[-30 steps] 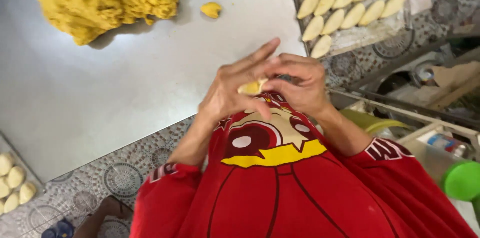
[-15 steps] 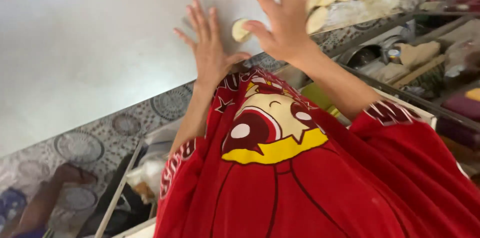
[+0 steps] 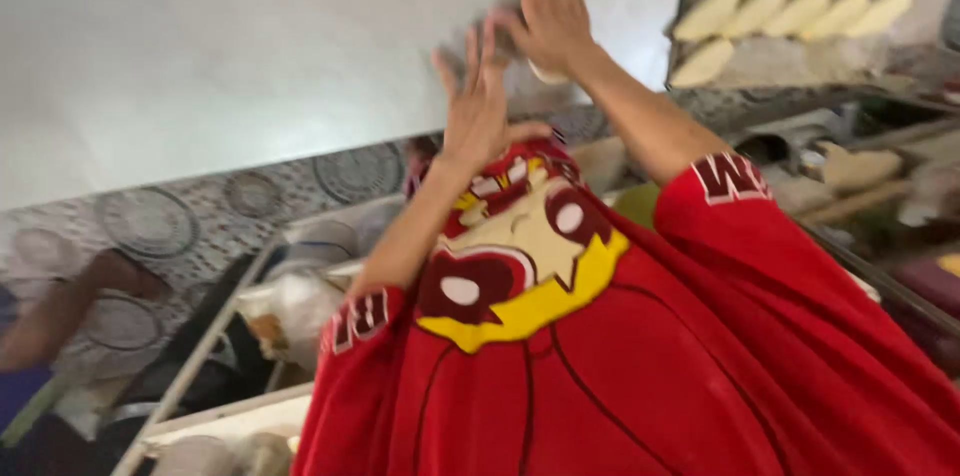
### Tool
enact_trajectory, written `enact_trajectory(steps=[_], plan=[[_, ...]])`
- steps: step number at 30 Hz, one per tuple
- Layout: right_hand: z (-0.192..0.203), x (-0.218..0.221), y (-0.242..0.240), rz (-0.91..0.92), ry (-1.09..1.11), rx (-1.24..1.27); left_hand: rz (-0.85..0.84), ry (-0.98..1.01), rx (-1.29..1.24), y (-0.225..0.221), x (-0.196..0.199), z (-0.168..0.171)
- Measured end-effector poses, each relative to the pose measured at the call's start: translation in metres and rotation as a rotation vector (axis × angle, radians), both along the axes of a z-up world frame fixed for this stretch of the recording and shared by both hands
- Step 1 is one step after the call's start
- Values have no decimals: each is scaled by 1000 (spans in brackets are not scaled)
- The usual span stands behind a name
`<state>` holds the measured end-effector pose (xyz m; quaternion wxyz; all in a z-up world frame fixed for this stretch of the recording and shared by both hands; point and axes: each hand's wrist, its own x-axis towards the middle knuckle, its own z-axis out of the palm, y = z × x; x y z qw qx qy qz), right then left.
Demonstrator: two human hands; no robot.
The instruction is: Shaping yellow dough into small oval pieces and arranging them neatly on baking trays
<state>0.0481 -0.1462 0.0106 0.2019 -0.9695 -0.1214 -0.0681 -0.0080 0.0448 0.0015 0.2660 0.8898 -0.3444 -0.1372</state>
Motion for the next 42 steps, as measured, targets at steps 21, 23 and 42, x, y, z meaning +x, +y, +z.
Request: enact_trajectory(steps=[21,23,42], plan=[[35,-58,-47,-57,568,237,-92,508,223,-14,2,129],[38,-62,-49,-139,732,168,-25,291,118,-11,55,72],[-10,-232,-219,-1082,259,1036,512,1111,-719,3,141,0]])
